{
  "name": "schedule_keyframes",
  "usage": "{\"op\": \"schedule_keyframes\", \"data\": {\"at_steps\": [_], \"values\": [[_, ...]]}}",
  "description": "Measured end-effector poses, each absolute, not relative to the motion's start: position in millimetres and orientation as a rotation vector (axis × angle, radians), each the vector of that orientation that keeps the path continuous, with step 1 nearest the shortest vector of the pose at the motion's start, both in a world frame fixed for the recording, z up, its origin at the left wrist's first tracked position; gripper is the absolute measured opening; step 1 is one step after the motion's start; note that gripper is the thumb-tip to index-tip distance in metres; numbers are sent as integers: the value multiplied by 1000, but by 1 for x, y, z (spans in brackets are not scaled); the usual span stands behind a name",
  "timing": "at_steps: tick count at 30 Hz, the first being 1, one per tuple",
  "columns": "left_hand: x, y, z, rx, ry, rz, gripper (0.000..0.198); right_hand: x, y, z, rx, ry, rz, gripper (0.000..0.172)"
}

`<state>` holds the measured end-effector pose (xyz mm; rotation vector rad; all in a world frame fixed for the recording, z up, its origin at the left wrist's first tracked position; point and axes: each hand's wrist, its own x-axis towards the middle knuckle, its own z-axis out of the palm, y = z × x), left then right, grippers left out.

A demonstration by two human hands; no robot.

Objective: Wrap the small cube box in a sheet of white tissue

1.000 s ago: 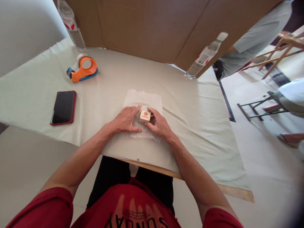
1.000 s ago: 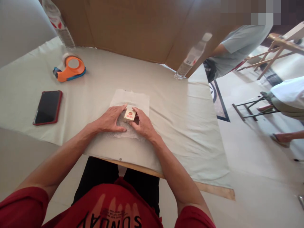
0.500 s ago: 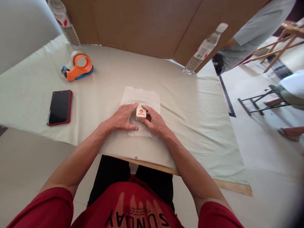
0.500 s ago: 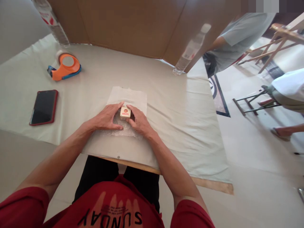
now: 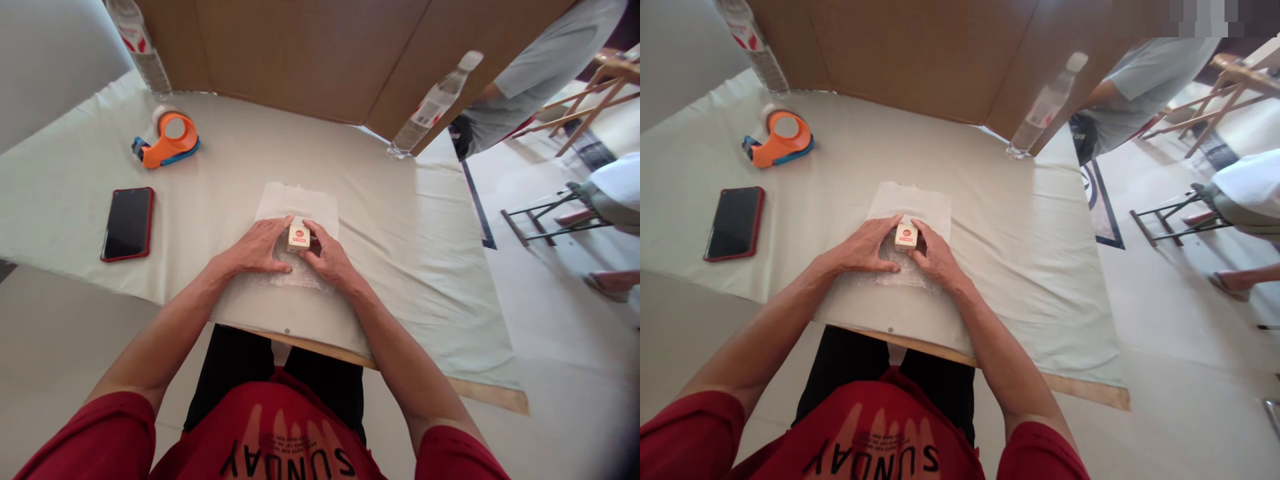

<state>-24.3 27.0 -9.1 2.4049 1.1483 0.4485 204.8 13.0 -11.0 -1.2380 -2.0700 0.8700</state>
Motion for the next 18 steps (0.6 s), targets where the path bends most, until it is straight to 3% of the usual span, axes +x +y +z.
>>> {"op": "schedule_keyframes", "data": {"at_steps": [15, 18], "values": [[-27, 29, -12, 2398, 1108, 502, 109, 213, 20, -16, -1142, -2040, 930, 72], [-27, 30, -13, 2366, 1099, 517, 108, 219, 14, -3, -1169, -2023, 802, 67]]}}
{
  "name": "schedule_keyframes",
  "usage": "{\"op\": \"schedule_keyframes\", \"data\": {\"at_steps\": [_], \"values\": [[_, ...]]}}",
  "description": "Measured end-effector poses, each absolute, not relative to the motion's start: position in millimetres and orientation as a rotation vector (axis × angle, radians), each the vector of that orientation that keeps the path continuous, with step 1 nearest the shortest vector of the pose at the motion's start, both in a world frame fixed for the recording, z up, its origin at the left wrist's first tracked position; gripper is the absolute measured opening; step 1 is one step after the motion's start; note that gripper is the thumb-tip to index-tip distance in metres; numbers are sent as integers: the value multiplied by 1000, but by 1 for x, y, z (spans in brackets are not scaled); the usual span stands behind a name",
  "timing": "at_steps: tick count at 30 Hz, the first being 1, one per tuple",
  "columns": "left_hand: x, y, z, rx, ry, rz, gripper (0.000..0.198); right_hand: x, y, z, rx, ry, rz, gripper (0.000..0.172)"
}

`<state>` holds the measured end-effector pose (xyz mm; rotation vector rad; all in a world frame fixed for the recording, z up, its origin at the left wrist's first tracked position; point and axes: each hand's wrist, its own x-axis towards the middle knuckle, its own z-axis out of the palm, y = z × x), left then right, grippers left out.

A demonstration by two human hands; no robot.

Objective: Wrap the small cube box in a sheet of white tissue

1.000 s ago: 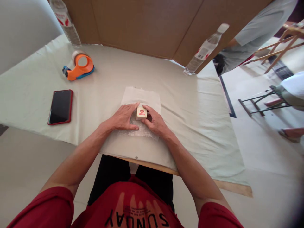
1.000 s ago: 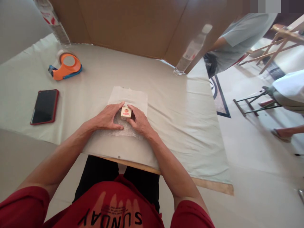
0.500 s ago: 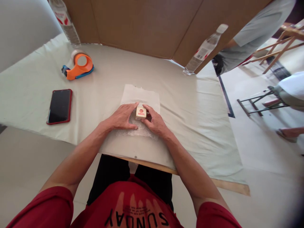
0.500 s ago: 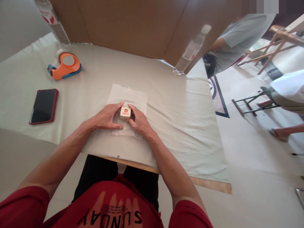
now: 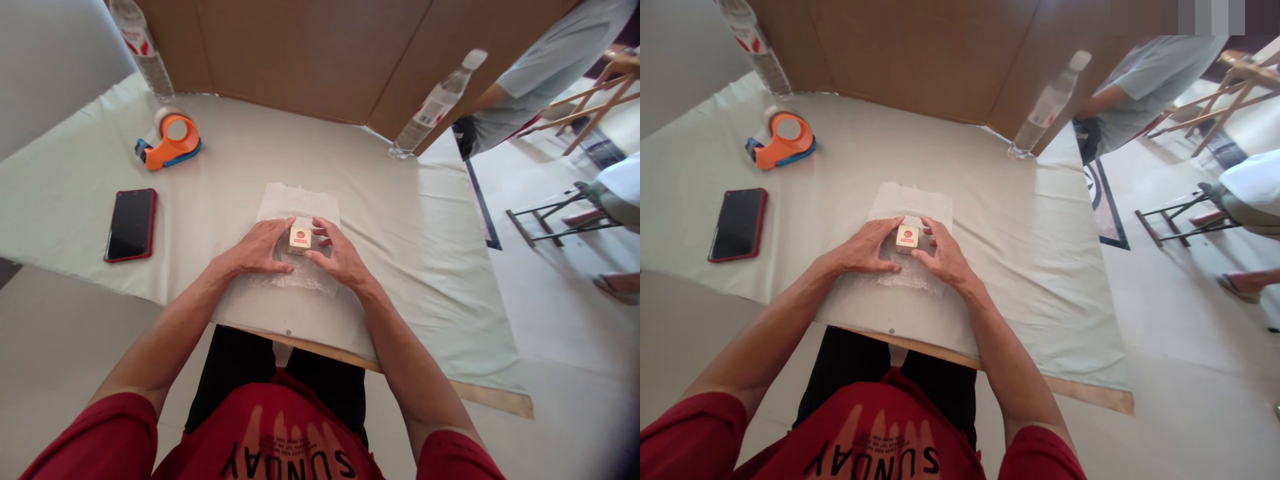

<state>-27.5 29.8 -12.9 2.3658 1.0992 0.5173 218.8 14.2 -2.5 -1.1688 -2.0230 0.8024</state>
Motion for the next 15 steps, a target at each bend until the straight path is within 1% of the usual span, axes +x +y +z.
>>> {"op": "schedule_keyframes", "data": {"at_steps": [1, 3, 4, 5, 6, 9, 11, 12, 14, 15], "values": [[-28, 30, -12, 2351, 1092, 524, 106, 221, 10, 4, -1177, -2022, 716, 59], [-29, 30, -10, 2318, 1076, 528, 100, 226, 1, 19, -1151, -2041, 549, 37], [-30, 30, -8, 2299, 1070, 520, 97, 228, -4, 26, -1114, -2079, 510, 26], [-32, 29, -5, 2276, 1068, 510, 94, 229, -9, 32, -1063, -2144, 504, 19], [-33, 29, -3, 2249, 1070, 500, 92, 230, -14, 37, -1015, -2228, 513, 17], [-34, 28, 5, 2160, 1097, 505, 89, 229, -24, 40, -965, -2529, 508, 29], [-34, 27, 7, 2128, 1112, 523, 86, 224, -28, 36, -1031, -2685, 417, 29], [-34, 27, 8, 2126, 1113, 531, 85, 221, -29, 33, -1068, -2732, 359, 24], [-33, 27, 8, 2140, 1107, 544, 84, 216, -29, 28, -1101, -2766, 267, 8], [-32, 27, 8, 2147, 1102, 554, 83, 215, -29, 26, -1096, -2753, 241, 4]]}}
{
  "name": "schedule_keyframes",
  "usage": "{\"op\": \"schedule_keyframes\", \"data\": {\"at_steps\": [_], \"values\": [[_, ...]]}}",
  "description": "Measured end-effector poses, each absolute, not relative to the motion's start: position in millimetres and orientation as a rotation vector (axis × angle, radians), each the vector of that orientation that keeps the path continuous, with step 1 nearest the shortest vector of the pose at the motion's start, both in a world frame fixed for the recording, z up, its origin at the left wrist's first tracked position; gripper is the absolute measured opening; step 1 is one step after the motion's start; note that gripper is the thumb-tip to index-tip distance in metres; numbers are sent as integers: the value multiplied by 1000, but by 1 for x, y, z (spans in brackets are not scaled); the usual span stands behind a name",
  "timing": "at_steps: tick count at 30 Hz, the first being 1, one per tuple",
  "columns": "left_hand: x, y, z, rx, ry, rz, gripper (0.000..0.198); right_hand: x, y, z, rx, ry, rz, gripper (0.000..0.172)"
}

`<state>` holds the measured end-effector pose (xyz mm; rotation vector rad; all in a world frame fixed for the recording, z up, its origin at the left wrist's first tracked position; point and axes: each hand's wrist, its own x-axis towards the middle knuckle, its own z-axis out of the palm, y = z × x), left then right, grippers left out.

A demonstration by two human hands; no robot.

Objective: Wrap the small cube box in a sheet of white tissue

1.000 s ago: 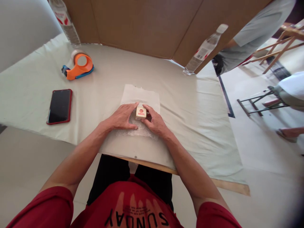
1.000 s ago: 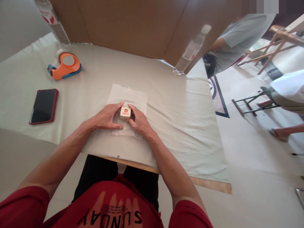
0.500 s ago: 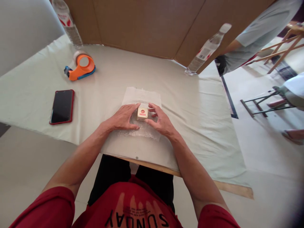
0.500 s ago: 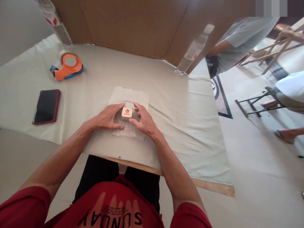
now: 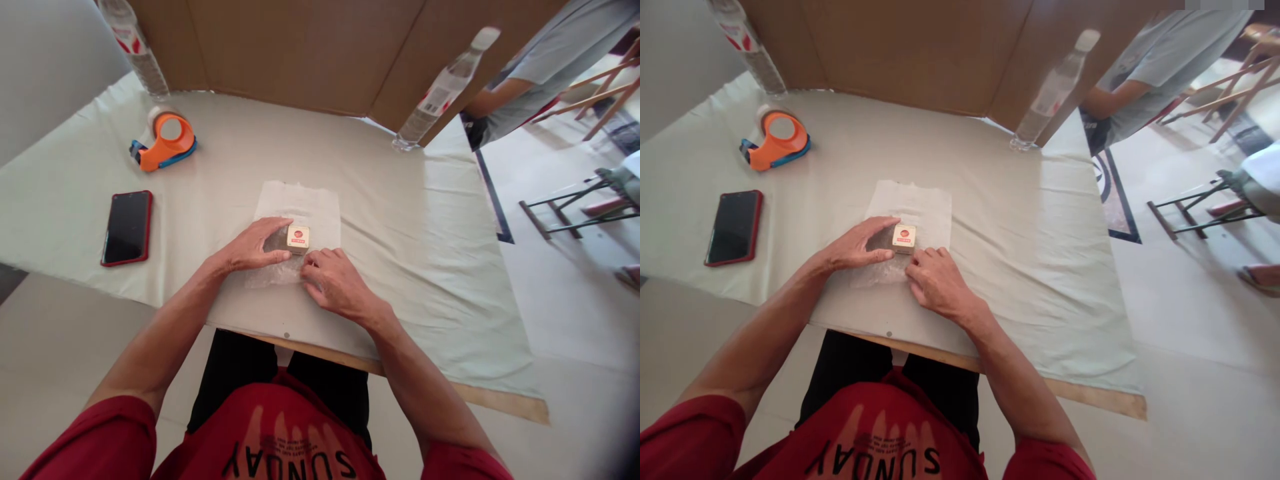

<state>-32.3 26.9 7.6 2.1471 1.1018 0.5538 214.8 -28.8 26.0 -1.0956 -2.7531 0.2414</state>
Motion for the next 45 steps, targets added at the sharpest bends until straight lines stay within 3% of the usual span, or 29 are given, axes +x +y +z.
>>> {"op": "schedule_keyframes", "data": {"at_steps": [4, 14, 24, 45], "values": [[-31, 27, 7, 2122, 1081, 606, 80, 212, -27, 24, -1068, -2563, 189, 14], [-36, 25, 18, 1922, 874, 854, 65, 205, -10, 30, -1162, -2273, 128, 11], [-14, 22, 11, 1881, 1150, 955, 23, 210, 23, 28, -1188, -2135, 679, 13], [1, 24, 10, 1601, 1206, 1023, 26, 197, 21, 13, -1250, -1848, 837, 17]]}}
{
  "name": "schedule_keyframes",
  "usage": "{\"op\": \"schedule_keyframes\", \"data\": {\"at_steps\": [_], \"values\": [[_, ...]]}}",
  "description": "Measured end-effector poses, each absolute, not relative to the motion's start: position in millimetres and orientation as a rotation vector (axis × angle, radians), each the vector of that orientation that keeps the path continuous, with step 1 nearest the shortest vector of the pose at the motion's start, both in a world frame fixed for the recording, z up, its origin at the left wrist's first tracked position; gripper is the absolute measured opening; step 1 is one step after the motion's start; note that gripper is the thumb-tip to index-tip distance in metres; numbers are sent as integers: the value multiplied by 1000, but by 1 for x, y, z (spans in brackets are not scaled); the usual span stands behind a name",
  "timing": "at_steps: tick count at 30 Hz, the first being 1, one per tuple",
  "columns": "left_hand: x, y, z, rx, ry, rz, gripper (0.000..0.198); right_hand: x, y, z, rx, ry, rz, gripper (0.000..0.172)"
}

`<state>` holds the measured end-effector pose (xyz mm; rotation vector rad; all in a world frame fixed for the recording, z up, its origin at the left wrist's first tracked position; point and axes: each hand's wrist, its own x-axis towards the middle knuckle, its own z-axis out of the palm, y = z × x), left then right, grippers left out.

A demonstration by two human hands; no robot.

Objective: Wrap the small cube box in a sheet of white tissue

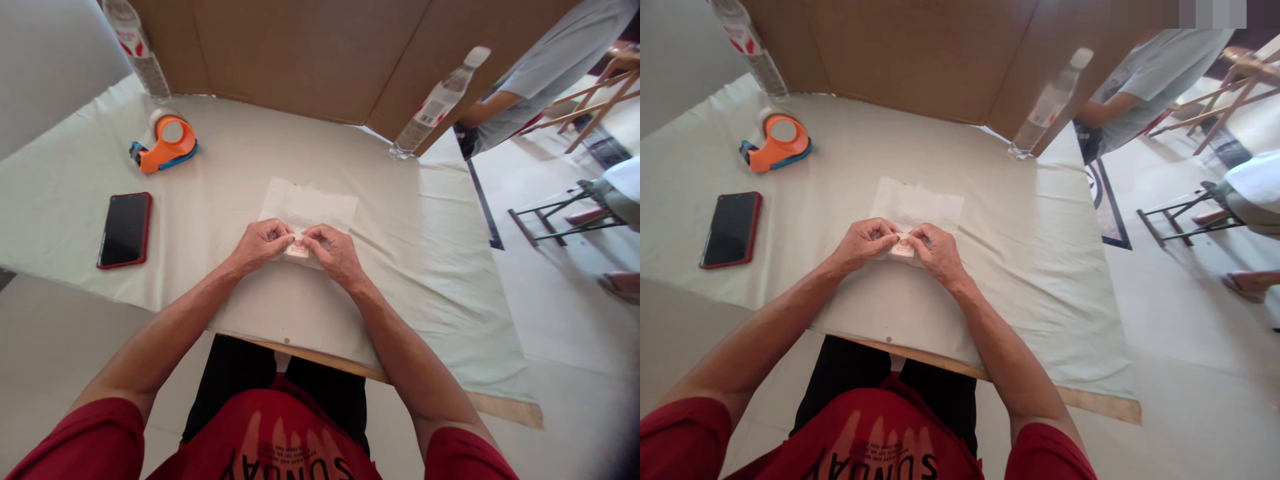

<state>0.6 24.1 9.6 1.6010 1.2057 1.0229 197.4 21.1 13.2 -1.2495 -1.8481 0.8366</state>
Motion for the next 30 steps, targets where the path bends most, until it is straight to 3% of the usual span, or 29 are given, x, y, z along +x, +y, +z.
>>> {"op": "schedule_keyframes", "data": {"at_steps": [30], "values": [[0, 33, 7, 1561, 1204, 928, 26, 218, 36, 8, -1355, -1864, 877, 12]]}}
